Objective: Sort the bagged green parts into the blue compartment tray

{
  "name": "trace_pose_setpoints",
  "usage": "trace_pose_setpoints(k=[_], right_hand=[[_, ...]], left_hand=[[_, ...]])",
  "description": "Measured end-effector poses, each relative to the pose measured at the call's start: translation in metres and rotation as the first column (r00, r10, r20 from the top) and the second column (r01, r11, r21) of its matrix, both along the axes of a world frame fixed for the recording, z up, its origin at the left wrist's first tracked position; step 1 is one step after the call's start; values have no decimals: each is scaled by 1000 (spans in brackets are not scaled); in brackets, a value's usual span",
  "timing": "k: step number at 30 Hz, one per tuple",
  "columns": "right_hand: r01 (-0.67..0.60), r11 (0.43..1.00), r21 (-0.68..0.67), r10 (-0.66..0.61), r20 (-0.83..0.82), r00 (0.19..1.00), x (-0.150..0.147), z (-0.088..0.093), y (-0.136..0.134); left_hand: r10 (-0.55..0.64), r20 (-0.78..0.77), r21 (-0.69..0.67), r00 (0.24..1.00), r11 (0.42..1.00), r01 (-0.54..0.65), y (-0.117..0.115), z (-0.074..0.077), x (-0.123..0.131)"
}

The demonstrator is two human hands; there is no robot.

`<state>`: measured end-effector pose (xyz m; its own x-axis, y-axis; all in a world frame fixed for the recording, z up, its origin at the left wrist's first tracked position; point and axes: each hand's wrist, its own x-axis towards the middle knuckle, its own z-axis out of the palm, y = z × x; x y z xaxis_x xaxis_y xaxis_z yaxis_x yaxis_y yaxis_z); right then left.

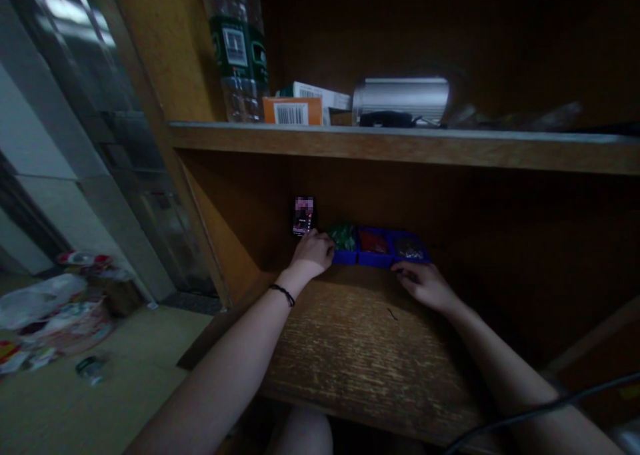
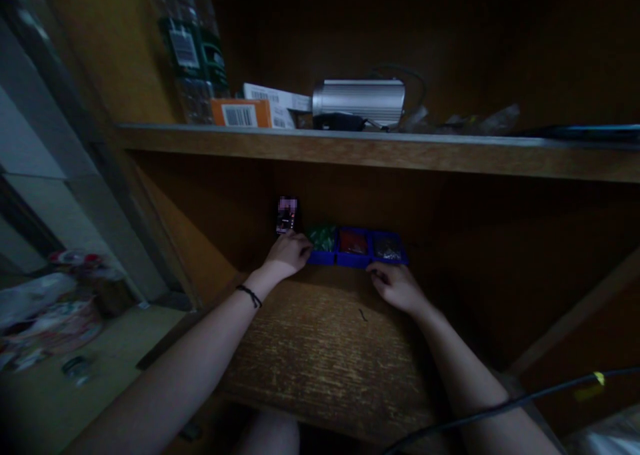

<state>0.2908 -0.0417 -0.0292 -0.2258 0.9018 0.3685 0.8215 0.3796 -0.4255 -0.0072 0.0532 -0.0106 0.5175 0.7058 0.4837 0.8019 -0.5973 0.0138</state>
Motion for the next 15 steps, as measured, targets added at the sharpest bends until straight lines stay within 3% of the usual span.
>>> trace_pose_setpoints(k=[5,15], right_hand=[[1,1000,-17,-1,4,1000,2,-2,2],[-12,998,-65,13,8,1000,0,-3,4]], left_hand=[[48,-7,7,999,999,-47,-10,0,6],[70,-30,-61,997,996,-71,-5,-3,6]])
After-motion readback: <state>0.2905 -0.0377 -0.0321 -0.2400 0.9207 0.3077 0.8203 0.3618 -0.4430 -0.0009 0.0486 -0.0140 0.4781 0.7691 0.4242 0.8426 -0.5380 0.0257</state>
